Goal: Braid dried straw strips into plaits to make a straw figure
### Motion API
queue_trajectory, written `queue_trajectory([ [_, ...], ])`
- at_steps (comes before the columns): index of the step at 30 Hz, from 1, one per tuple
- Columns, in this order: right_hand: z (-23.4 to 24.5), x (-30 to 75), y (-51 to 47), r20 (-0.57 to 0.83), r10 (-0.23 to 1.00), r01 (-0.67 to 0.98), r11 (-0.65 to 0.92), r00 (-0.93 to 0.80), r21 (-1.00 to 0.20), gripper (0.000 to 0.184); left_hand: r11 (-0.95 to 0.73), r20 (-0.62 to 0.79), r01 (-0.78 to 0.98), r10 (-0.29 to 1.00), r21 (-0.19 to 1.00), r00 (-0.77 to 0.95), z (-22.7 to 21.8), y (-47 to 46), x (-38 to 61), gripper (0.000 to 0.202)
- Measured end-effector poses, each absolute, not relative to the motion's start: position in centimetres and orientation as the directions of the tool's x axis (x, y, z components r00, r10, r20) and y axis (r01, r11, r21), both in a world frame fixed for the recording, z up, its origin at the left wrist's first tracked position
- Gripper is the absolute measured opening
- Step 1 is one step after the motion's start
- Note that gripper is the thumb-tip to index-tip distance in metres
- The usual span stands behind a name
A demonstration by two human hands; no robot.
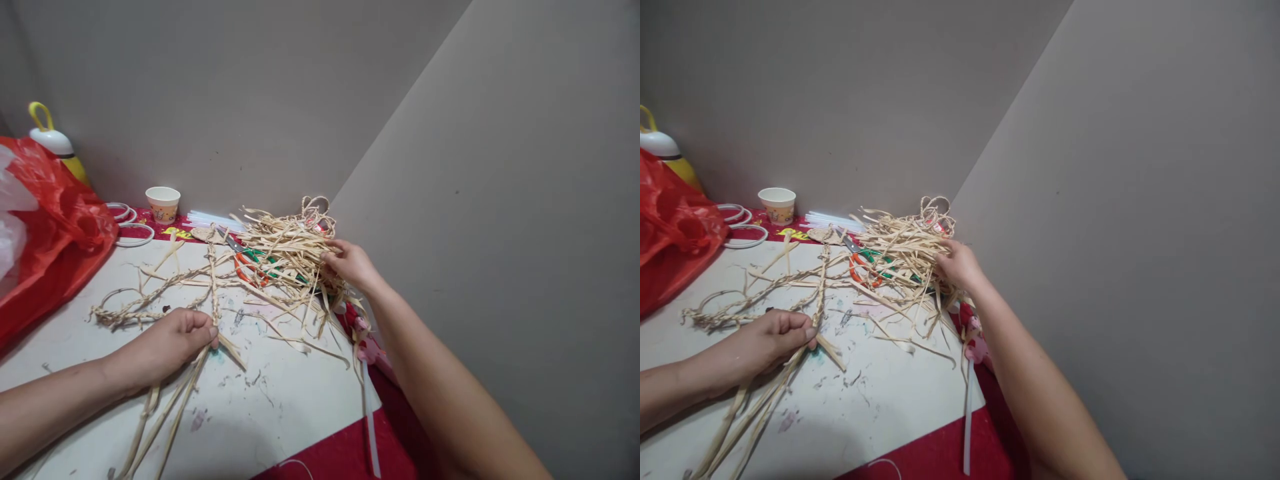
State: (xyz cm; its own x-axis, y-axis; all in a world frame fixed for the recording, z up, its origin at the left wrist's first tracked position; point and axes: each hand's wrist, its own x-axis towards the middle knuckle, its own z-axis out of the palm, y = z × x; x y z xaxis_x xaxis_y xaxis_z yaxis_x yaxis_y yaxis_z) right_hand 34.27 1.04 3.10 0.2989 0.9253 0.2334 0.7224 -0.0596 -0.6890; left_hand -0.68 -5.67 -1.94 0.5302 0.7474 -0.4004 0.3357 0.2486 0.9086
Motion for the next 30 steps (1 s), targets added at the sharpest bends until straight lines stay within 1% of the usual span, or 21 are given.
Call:
queue_trajectory([
  [2,2.8,34.2,1.6,0.249,0.922,0.724,-0.048,0.298,-0.688,0.018,0.24,-0.392,0.333,0.75,0.912,0.533,-2.1,-5.6,-0.7,0.041],
  [3,2.8,34.1,1.7,0.27,0.914,0.72,-0.032,0.301,-0.693,0.016,0.235,-0.387,0.331,0.751,0.914,0.535,-2.2,-5.6,-0.7,0.041],
  [7,4.2,33.8,1.2,0.389,0.86,0.673,0.074,0.331,-0.736,0.031,0.226,-0.369,0.315,0.756,0.922,0.54,-2.6,-5.5,-0.7,0.043],
  [9,5.4,33.6,0.6,0.448,0.827,0.62,0.162,0.339,-0.768,0.033,0.229,-0.367,0.308,0.76,0.923,0.536,-2.7,-5.5,-0.7,0.043],
  [11,6.6,33.4,-0.1,0.5,0.794,0.523,0.28,0.345,-0.805,0.028,0.234,-0.37,0.306,0.761,0.923,0.533,-2.7,-5.5,-0.7,0.042],
  [13,7.7,33.1,-0.9,0.529,0.771,0.404,0.384,0.354,-0.83,0.019,0.243,-0.385,0.317,0.75,0.917,0.538,-2.5,-5.5,-0.7,0.04],
  [15,8.5,32.7,-1.8,0.545,0.763,0.297,0.462,0.348,-0.836,0.013,0.25,-0.4,0.33,0.737,0.91,0.545,-2.2,-5.6,-0.7,0.04],
  [18,9.5,32.0,-3.3,0.557,0.77,0.163,0.535,0.311,-0.829,0.013,0.259,-0.414,0.341,0.732,0.904,0.541,-1.9,-5.6,-0.7,0.039],
  [21,10.3,31.3,-5.0,0.496,0.833,0.061,0.497,0.244,-0.865,0.022,0.267,-0.417,0.336,0.728,0.903,0.544,-1.8,-5.6,-0.6,0.037],
  [23,10.6,30.8,-5.9,0.407,0.893,0.008,0.413,0.193,-0.911,0.025,0.27,-0.417,0.331,0.726,0.904,0.546,-1.7,-5.6,-0.5,0.036],
  [25,10.4,30.5,-6.6,0.295,0.944,-0.022,0.301,0.146,-0.953,0.024,0.276,-0.424,0.336,0.729,0.901,0.538,-1.5,-5.6,-0.4,0.035],
  [26,10.1,30.4,-6.8,0.229,0.966,-0.014,0.232,0.118,-0.973,0.021,0.28,-0.429,0.341,0.73,0.898,0.532,-1.5,-5.6,-0.3,0.034],
  [28,9.0,30.5,-7.0,0.09,0.993,0.06,0.085,0.074,-0.995,0.016,0.284,-0.434,0.344,0.732,0.895,0.525,-1.4,-5.5,-0.2,0.033],
  [29,8.3,30.6,-6.9,0.03,0.997,0.114,0.022,0.071,-0.993,0.015,0.281,-0.428,0.337,0.733,0.898,0.528,-1.4,-5.5,-0.2,0.034],
  [30,7.5,30.8,-6.9,0.0,0.996,0.158,-0.015,0.094,-0.987,0.018,0.279,-0.419,0.326,0.735,0.903,0.533,-1.5,-5.5,-0.2,0.034],
])
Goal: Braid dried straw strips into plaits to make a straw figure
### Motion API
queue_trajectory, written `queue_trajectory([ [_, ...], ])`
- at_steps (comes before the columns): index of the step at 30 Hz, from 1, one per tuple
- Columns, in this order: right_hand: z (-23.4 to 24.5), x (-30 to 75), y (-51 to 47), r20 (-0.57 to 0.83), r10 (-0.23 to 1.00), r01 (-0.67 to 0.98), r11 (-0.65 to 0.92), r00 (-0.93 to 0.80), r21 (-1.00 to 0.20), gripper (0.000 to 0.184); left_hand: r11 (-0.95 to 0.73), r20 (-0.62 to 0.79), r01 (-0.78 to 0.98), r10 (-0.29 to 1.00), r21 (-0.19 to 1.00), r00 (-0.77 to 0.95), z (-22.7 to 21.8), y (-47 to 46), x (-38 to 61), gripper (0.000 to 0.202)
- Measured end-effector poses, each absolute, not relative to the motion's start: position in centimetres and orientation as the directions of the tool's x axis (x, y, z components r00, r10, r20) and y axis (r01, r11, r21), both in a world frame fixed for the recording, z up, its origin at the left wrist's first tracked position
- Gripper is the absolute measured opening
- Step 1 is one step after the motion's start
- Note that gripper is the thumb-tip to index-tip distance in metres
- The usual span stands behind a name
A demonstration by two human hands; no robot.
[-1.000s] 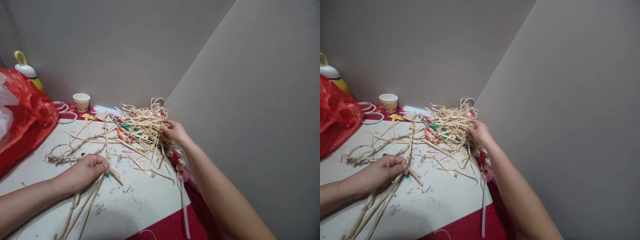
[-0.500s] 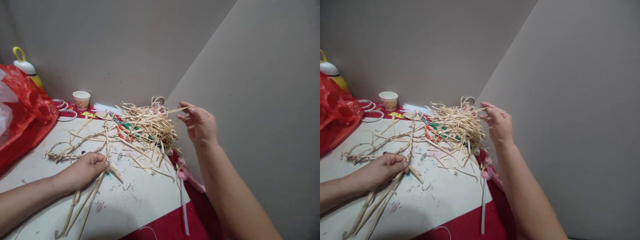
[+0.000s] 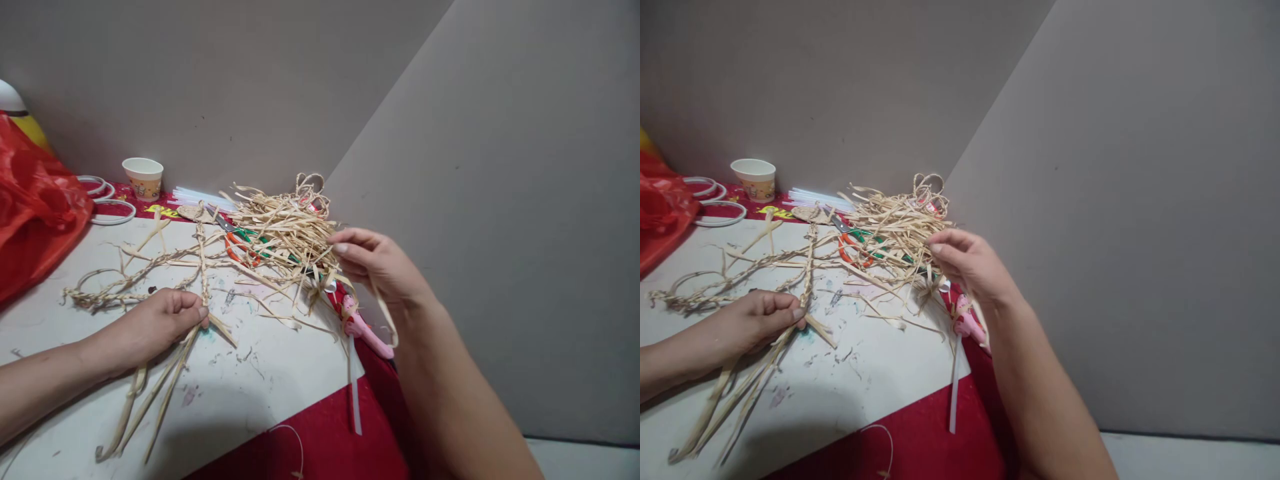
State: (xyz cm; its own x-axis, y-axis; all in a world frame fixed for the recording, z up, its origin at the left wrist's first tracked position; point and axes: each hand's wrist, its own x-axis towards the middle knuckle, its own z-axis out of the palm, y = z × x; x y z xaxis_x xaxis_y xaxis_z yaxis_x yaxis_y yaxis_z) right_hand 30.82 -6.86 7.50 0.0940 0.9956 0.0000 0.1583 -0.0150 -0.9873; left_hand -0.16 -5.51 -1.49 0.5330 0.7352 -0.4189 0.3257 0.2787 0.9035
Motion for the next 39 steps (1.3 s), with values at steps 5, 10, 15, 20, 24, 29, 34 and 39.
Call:
queue_trajectory([
  [5,4.1,32.0,-6.7,-0.014,0.975,0.181,-0.055,0.222,-0.982,0.041,0.282,-0.415,0.317,0.741,0.906,0.527,-2.0,-5.5,-0.3,0.033],
  [10,3.1,31.9,-8.0,-0.222,0.975,0.34,-0.205,-0.01,-0.918,0.025,0.259,-0.418,0.352,0.744,0.9,0.522,-2.2,-5.3,-0.4,0.035],
  [15,2.4,30.5,-8.9,-0.242,0.955,0.597,-0.093,-0.174,-0.797,0.019,0.249,-0.426,0.373,0.732,0.894,0.532,-2.1,-5.3,-0.4,0.035],
  [20,1.1,28.4,-9.2,-0.013,0.962,0.738,0.2,-0.272,-0.644,0.014,0.234,-0.396,0.344,0.742,0.909,0.541,-2.1,-5.3,-0.5,0.035],
  [24,0.4,26.7,-9.4,0.032,0.912,0.812,0.38,-0.409,-0.443,0.015,0.23,-0.406,0.363,0.733,0.903,0.546,-2.0,-5.2,-0.4,0.036],
  [29,-0.4,25.8,-9.3,0.007,0.907,0.863,0.404,-0.422,-0.304,0.01,0.228,-0.394,0.343,0.724,0.911,0.566,-1.8,-5.2,-0.4,0.036],
  [34,-0.6,25.8,-9.2,0.024,0.959,0.891,0.271,-0.282,-0.364,0.021,0.191,-0.362,0.341,0.746,0.92,0.559,-2.0,-5.3,-0.5,0.034],
  [39,-0.4,25.8,-8.6,0.015,0.969,0.903,0.234,-0.245,-0.359,0.026,0.174,-0.354,0.348,0.745,0.921,0.565,-2.1,-5.3,-0.5,0.033],
])
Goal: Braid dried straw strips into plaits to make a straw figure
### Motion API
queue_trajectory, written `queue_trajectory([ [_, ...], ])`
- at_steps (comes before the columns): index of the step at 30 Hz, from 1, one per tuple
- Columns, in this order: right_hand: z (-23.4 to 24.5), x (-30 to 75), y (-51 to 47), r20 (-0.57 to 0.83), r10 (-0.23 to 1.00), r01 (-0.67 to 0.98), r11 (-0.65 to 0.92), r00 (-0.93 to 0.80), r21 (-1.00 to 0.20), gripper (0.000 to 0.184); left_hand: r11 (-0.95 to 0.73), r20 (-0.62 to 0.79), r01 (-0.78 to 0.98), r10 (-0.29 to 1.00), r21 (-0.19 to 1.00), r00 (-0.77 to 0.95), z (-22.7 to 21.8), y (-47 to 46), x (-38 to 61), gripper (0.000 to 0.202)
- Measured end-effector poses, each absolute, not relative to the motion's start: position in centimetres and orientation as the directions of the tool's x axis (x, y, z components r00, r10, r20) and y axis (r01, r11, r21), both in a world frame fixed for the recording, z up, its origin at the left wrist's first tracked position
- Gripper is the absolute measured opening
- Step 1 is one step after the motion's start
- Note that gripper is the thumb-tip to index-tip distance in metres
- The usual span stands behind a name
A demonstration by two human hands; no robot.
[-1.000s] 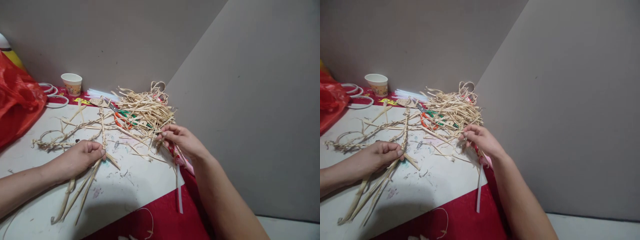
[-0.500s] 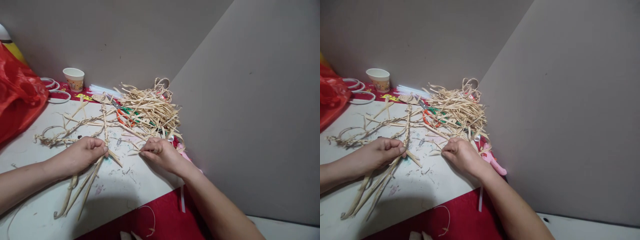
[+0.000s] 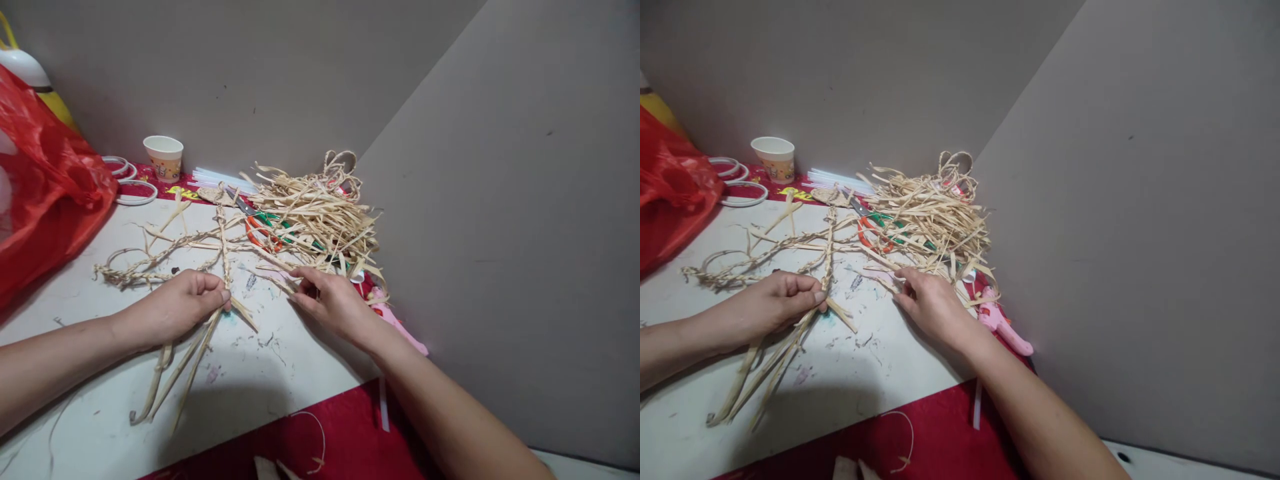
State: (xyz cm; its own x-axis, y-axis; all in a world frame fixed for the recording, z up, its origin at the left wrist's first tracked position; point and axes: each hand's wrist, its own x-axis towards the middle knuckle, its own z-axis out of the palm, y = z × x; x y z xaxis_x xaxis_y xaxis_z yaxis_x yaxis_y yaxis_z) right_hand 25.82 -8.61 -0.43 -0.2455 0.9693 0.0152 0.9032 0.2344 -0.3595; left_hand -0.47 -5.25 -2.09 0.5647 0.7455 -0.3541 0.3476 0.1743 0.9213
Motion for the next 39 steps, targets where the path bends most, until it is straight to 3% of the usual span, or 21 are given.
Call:
queue_trajectory([
  [3,-0.6,25.7,-8.3,0.008,0.954,0.902,0.285,-0.298,-0.326,0.012,0.169,-0.352,0.35,0.745,0.921,0.566,-1.9,-5.3,-0.5,0.034],
  [9,-0.4,25.8,-8.1,0.042,0.944,0.88,0.32,-0.327,-0.352,0.018,0.151,-0.35,0.371,0.752,0.916,0.558,-2.0,-5.2,-0.5,0.035],
  [12,0.2,26.4,-8.0,0.065,0.963,0.835,0.26,-0.262,-0.485,0.016,0.136,-0.337,0.369,0.757,0.919,0.559,-2.2,-5.1,-0.6,0.037],
  [15,0.6,27.2,-7.6,0.019,0.992,0.729,0.104,-0.123,-0.677,0.013,0.132,-0.338,0.373,0.751,0.918,0.567,-2.3,-5.1,-0.6,0.038],
  [18,0.7,28.2,-7.2,-0.102,0.994,0.51,-0.103,0.03,-0.854,0.014,0.149,-0.351,0.374,0.751,0.915,0.56,-2.3,-5.2,-0.7,0.036],
  [21,0.7,28.8,-6.6,-0.206,0.97,0.282,-0.235,0.13,-0.93,0.02,0.167,-0.355,0.359,0.748,0.918,0.56,-2.2,-5.2,-0.6,0.034],
  [28,0.8,29.2,-5.6,-0.375,0.914,-0.01,-0.378,0.151,-0.926,0.025,0.197,-0.393,0.382,0.74,0.903,0.546,-1.6,-5.3,-0.5,0.028],
  [39,1.1,29.0,-4.7,-0.326,0.932,0.092,-0.342,0.158,-0.935,0.02,0.211,-0.402,0.378,0.733,0.902,0.549,-1.5,-5.2,-0.3,0.028],
])
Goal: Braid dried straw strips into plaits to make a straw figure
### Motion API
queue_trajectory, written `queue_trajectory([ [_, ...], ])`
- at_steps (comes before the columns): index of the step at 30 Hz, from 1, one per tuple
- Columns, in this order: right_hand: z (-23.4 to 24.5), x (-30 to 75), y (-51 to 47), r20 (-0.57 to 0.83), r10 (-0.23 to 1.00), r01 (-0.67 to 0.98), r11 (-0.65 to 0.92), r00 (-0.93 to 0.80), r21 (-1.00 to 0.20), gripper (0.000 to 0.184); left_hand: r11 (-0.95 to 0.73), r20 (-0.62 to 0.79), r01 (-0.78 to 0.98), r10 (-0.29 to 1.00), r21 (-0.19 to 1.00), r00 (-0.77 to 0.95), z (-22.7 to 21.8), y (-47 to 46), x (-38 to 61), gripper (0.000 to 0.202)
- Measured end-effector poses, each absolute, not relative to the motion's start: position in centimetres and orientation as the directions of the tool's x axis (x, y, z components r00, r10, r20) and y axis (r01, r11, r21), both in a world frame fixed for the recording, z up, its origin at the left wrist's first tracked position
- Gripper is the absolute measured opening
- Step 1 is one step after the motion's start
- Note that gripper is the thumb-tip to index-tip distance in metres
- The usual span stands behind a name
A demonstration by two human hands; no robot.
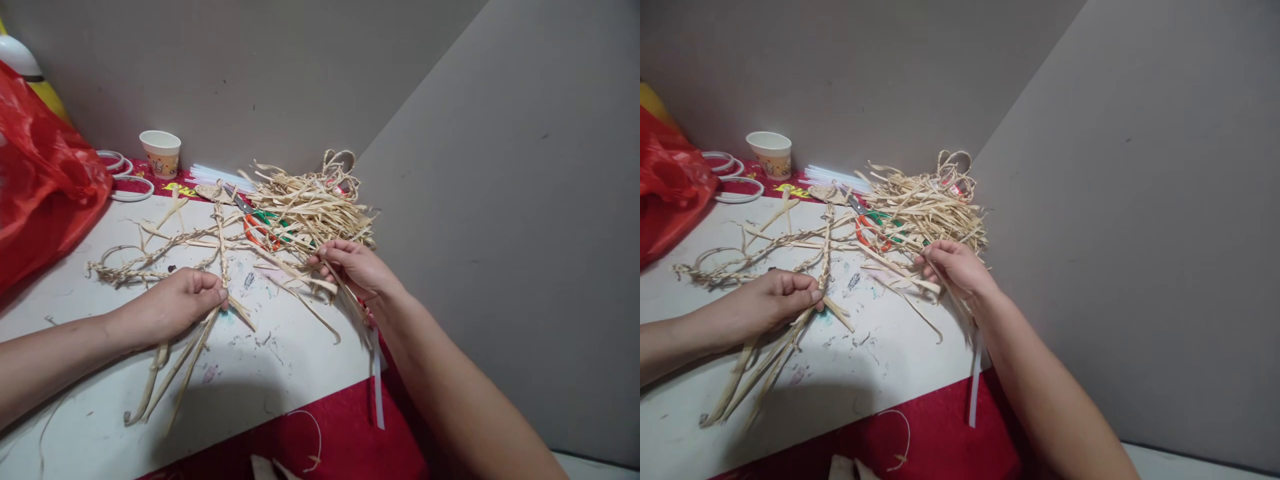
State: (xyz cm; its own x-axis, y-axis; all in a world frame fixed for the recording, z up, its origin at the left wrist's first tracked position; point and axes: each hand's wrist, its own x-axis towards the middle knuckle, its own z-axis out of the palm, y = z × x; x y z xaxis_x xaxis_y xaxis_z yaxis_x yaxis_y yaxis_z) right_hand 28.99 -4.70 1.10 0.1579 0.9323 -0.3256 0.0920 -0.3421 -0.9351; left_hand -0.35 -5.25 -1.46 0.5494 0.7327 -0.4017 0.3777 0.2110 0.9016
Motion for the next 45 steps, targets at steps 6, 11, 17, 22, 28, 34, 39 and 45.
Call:
queue_trajectory([
  [6,2.0,30.7,-4.8,0.02,0.962,0.434,-0.103,0.271,-0.895,0.02,0.191,-0.384,0.378,0.747,0.906,0.543,-1.6,-5.3,-0.4,0.032],
  [11,4.4,33.3,-5.7,0.123,0.921,0.384,-0.031,0.37,-0.923,0.015,0.172,-0.36,0.363,0.754,0.916,0.55,-2.0,-5.2,-0.5,0.034],
  [17,4.6,34.2,-6.9,0.011,0.955,0.491,-0.142,0.295,-0.86,0.018,0.181,-0.367,0.356,0.732,0.917,0.573,-2.5,-5.1,-0.7,0.036],
  [22,2.9,33.2,-5.9,-0.023,0.946,0.455,-0.177,0.324,-0.873,0.024,0.166,-0.359,0.361,0.736,0.918,0.575,-2.6,-5.1,-0.7,0.039],
  [28,1.3,31.7,-4.5,-0.206,0.941,0.338,-0.293,0.269,-0.894,0.027,0.135,-0.345,0.379,0.75,0.915,0.565,-2.8,-5.0,-0.7,0.038],
  [34,3.4,29.2,-6.7,-0.09,0.993,0.253,-0.106,0.072,-0.962,0.02,0.116,-0.334,0.387,0.755,0.915,0.564,-2.8,-5.1,-0.7,0.039],
  [39,4.0,27.5,-7.9,-0.181,0.964,0.363,-0.102,-0.193,-0.926,0.017,0.131,-0.332,0.366,0.755,0.921,0.566,-2.7,-5.0,-0.6,0.038],
  [45,2.1,26.7,-6.8,-0.234,0.951,0.125,-0.212,-0.201,-0.969,0.029,0.164,-0.357,0.369,0.758,0.915,0.546,-2.0,-5.2,-0.3,0.026],
])
